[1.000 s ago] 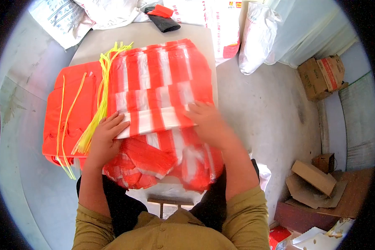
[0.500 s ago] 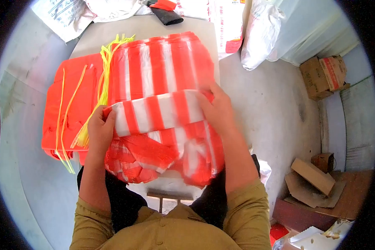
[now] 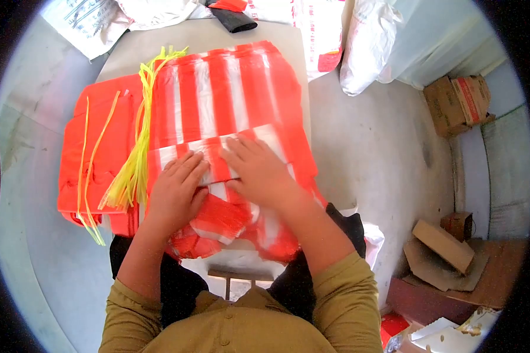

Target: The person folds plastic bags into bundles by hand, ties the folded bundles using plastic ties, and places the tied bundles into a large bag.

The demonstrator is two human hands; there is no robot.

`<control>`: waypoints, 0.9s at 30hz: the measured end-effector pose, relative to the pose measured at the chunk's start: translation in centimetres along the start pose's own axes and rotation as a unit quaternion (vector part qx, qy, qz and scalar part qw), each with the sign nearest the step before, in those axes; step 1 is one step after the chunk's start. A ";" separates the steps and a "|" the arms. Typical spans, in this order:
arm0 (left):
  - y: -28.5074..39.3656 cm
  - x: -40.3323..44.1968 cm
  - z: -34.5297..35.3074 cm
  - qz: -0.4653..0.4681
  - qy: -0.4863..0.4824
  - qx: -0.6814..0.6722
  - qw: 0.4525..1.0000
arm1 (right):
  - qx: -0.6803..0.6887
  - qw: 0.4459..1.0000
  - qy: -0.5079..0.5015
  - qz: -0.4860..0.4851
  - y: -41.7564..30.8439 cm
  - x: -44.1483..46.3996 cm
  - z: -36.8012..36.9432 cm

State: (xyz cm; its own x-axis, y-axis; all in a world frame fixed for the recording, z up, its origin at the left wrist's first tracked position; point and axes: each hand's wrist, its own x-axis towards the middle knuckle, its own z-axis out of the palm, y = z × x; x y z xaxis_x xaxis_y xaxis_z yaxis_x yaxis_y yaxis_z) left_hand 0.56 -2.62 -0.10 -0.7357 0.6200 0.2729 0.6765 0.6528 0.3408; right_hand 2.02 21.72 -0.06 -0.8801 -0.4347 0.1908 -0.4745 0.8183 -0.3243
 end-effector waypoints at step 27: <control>1.7 -1.8 1.6 -0.336 -0.082 -0.726 0.594 | 0.766 0.546 0.167 0.296 0.6 0.1 -1.8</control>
State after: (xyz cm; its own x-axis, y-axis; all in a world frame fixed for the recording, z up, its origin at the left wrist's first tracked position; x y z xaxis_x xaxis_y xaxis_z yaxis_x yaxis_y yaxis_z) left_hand 3.09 -1.99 -1.44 -0.7291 0.5443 -0.4149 -0.5986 -0.2133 0.7721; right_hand 1.66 22.84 1.45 -0.9555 0.0377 -0.2925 0.2107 -0.6066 -0.7666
